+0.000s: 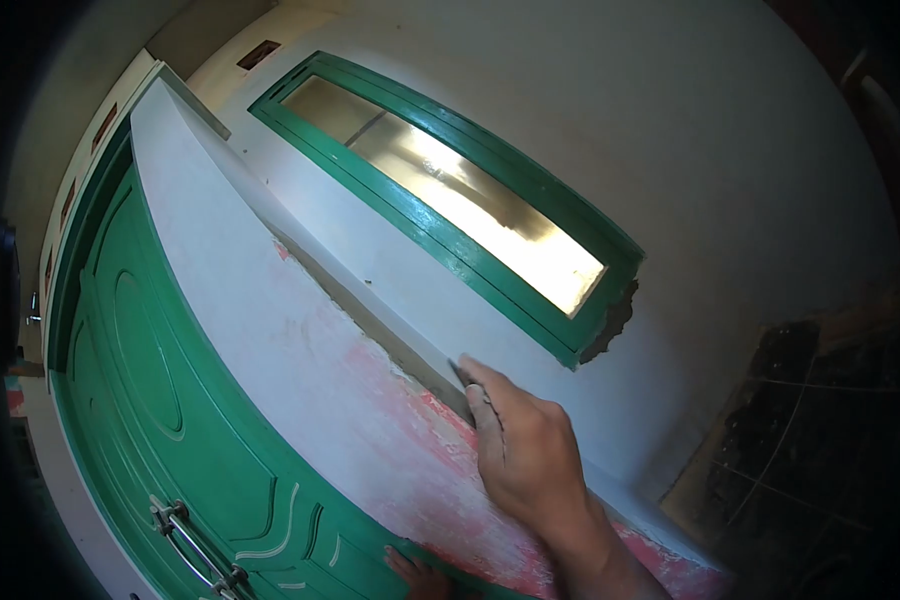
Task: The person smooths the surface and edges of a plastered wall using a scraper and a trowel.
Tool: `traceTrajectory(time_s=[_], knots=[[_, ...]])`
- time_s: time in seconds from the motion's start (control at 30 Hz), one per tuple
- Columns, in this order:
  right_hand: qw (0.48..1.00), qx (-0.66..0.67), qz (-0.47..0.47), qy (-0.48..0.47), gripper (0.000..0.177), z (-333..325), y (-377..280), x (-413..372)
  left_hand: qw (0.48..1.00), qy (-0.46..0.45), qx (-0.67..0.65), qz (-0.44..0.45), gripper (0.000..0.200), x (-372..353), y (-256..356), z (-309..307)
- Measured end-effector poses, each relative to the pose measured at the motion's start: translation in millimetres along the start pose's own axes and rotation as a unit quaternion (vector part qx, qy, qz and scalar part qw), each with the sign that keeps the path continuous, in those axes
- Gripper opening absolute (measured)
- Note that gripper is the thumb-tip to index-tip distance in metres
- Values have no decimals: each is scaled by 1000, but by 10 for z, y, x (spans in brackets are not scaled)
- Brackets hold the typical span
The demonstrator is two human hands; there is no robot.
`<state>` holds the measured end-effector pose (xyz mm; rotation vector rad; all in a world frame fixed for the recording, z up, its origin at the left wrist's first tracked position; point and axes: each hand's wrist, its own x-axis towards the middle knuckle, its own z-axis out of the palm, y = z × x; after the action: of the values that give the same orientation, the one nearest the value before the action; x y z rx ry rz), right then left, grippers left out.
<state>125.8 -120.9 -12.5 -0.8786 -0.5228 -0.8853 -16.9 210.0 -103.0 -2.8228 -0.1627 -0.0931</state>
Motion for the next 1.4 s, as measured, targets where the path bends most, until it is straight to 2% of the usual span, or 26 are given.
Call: traceTrajectory(time_s=[0.03, 0.13, 0.23, 0.27, 0.33, 0.37, 0.43, 0.57, 0.63, 0.67, 0.77, 0.87, 1.07, 1.27, 1.4], knots=[[999, -3, -23, 49, 30, 23, 0, -14, 1000, -10, -24, -7, 66, -8, 21, -27], [964, -150, -201, 90, 37, 20, -91, -50, 998, -18, -60, 0, 69, 3, -32, 5], [958, -165, -225, 64, 42, 34, -274, -191, 999, 12, -37, 8, 72, 34, -201, 248], [964, -138, -215, 78, 42, 67, -278, -217, 999, 27, -22, 9, 74, 37, -238, 309], [972, -85, -193, 107, 41, 119, -281, -259, 998, -29, -52, -20, 76, -1, -3, -17], [983, -53, -144, 105, 40, 123, -299, -277, 996, -57, -67, -35, 77, -15, 75, -132], [994, 10, -46, 98, 40, 118, -351, -305, 997, -45, -61, -23, 80, -23, 28, -97], [975, -92, -172, 104, 45, 206, -170, -251, 999, -41, -19, -27, 85, -36, 139, -188], [965, -133, -205, 92, 47, 240, -120, -297, 996, 33, 78, 6, 86, 30, -265, 359], [962, -145, -208, 101, 46, 273, -91, -308, 989, 70, 126, 22, 87, 49, -308, 427], [953, -176, -212, 129, 43, 383, -59, -325, 996, 17, 88, 16, 87, 78, -433, 510], [949, -192, -205, 146, 38, 459, -71, -309, 999, -32, 6, -10, 85, -10, -2, 0], [946, -232, -178, 139, 34, 533, -89, -292, 997, -39, -61, -38, 81, -12, 28, -27], [944, -243, -182, 131, 38, 529, -56, -311, 1000, -17, 5, -23, 82, -22, -17, 42], [946, -222, -183, 150, 35, 560, -28, -337, 998, -66, 6, -17, 84, 42, -46, 25]])
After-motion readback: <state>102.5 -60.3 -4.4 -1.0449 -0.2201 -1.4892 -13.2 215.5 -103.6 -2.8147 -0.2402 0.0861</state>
